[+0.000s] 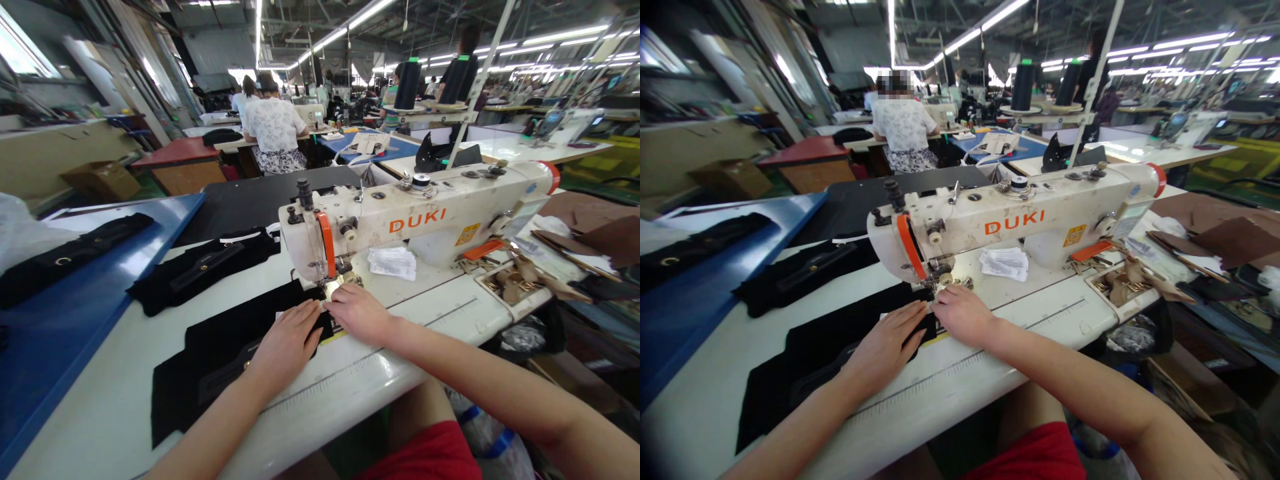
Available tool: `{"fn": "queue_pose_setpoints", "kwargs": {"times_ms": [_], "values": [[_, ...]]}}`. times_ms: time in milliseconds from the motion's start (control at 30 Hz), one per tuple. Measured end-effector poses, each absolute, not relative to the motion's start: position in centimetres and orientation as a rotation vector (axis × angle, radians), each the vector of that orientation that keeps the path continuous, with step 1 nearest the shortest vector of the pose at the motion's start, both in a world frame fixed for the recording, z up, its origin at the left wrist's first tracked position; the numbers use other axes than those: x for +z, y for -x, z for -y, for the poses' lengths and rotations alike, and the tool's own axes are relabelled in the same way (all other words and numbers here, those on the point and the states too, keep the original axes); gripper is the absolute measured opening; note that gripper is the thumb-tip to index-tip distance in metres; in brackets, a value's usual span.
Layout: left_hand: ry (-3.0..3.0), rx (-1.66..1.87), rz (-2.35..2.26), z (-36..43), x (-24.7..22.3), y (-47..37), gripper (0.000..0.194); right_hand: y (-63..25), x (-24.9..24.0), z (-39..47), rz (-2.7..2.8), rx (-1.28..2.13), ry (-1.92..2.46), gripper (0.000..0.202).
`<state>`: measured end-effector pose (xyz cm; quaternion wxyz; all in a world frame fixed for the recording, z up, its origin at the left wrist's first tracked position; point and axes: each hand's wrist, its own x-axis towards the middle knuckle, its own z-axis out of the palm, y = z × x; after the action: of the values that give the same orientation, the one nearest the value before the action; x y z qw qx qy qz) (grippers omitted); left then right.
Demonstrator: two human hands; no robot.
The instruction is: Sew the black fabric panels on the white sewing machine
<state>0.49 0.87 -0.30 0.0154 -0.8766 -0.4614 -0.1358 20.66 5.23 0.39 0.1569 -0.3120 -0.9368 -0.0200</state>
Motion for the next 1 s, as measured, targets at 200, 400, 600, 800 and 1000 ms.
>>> {"fn": "queue_pose_setpoints", "kwargs": {"times_ms": [200,400,600,800,1000], "values": [[2.711,-0.418,1.42,-2.1,-0.4,-1.1,0.041,-20.8,0.5,-6.2,2.691,-0.08,0.902,0.015],[2.728,-0.42,1.419,-2.0,-0.7,-1.1,0.04,-20.7,0.3,-6.1,2.672,-0.055,0.931,0.016],[2.707,-0.399,1.416,-2.8,-0.7,-1.1,0.041,-20.7,0.4,-6.3,2.644,-0.021,0.948,0.018],[2.711,-0.401,1.411,-2.9,-0.7,-1.0,0.041,-20.8,0.4,-6.3,2.65,-0.019,0.944,0.021],[2.744,-0.469,1.419,-2.9,-0.8,-1.0,0.041,-20.9,0.1,-6.2,2.631,-0.053,0.929,0.019]]}}
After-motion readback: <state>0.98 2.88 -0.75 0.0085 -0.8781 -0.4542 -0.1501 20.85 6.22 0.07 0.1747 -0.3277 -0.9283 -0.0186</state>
